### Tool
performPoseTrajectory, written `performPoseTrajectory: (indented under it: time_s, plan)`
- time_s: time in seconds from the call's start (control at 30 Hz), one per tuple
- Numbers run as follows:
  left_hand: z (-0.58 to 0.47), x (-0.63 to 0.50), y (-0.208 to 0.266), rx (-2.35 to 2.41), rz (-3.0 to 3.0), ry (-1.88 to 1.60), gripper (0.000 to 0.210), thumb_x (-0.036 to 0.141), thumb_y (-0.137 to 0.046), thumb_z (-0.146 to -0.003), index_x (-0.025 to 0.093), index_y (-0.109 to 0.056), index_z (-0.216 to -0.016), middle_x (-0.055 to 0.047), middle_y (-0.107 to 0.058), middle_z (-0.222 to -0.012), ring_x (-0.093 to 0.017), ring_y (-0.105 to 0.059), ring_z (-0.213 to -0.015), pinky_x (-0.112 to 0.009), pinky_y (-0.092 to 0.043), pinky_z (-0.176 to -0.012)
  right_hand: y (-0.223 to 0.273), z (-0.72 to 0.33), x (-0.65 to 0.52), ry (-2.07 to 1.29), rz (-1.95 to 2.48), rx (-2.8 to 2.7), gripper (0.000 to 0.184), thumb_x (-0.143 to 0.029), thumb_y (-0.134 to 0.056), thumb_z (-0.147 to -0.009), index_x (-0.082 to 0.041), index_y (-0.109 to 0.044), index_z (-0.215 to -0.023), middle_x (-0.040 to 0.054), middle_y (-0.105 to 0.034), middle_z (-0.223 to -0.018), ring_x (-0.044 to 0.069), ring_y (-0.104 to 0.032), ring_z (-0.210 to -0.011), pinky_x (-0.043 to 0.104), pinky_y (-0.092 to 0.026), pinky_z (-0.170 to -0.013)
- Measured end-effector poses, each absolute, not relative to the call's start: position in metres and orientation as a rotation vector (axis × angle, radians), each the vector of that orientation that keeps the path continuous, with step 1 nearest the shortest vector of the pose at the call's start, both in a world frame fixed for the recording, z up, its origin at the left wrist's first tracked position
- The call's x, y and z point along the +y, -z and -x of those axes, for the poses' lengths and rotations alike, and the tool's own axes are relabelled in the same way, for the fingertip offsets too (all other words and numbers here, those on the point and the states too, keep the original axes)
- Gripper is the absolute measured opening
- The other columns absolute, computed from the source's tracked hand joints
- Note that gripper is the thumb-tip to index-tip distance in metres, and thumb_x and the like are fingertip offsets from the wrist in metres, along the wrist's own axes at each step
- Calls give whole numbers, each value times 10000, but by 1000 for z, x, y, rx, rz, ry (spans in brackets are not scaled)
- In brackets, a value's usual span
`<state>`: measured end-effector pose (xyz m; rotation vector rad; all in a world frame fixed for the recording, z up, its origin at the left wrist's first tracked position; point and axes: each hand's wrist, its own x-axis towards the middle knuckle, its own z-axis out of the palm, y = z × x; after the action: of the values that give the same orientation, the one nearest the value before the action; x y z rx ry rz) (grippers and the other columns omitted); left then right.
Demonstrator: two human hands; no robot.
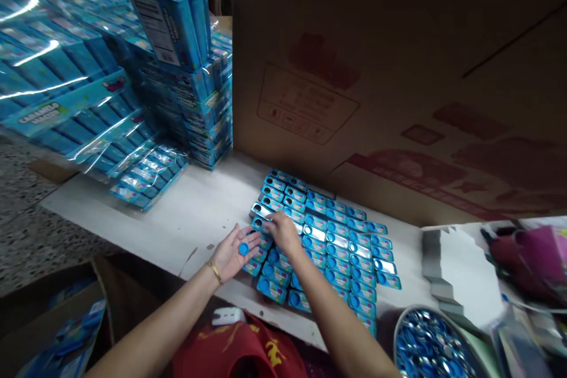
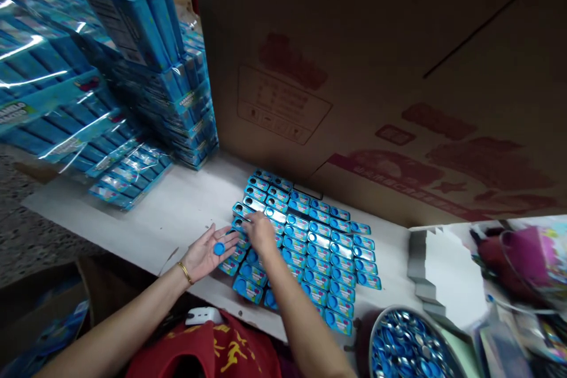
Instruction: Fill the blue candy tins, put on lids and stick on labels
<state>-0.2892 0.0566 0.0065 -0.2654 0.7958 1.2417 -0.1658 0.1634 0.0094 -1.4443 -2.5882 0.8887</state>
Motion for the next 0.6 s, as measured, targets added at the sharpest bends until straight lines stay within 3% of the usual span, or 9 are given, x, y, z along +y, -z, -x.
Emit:
performPoseTrajectory:
  time_s: [0.07,0.17,0.3,0.4,0.5,0.6]
  plan:
    - [283,66,-6,797,269,-1254,407,451,-408,-792,148,-488,-1051,-72,-597,-897,-120,-574,-702,-247,-457,-641,-3,170,131,-1081,1116,-2540,201,-231,-536,-755,-273,-617,-934,9,-595,-915,130,-538,-883,210,-398,-763]
    - [274,77,-8,823,282,-1262,411,481,-409,-778,143,-501,-992,-51,-590,-827,-101,-538,-589,-241,-449,-570,1,173,119,-1224,1041,-2445,172,-169,-545,-730,-253,-646,-842,-8,-612,-834,122,-552,-818,202,-411,-733]
    - [278,78,-11,884,275,-1262,384,476,-446,-762,192,-479,-1019,-68,-551,-1047,-159,-566,-842,-318,-461,-722,-6,165,176,-1018,1427,-2456,140,-198,-516,-750,-230,-635,-816,-20,-629,-851,100,-561,-823,169,-402,-733]
    - [292,67,-9,968,267,-1291,327,414,-471,-771,206,-478,-1023,-83,-493,-1169,-189,-512,-1019,-348,-433,-824,-9,162,234,-768,1845,-2408,163,-200,-532,-733,-196,-613,-874,34,-629,-900,137,-562,-864,201,-400,-740]
    - [306,52,-4,1027,263,-1322,284,365,-479,-779,204,-491,-1012,-91,-472,-1201,-203,-492,-1062,-356,-423,-860,0,167,274,-755,2046,-2380,232,-116,-610,-631,-120,-614,-863,119,-627,-901,190,-573,-841,238,-412,-692]
    - [312,39,1,1057,256,-1332,277,341,-481,-781,207,-497,-1023,-92,-467,-1213,-214,-485,-1076,-361,-423,-873,13,174,293,-794,2164,-2382,259,-79,-655,-557,-61,-619,-813,147,-627,-882,201,-574,-831,244,-409,-671]
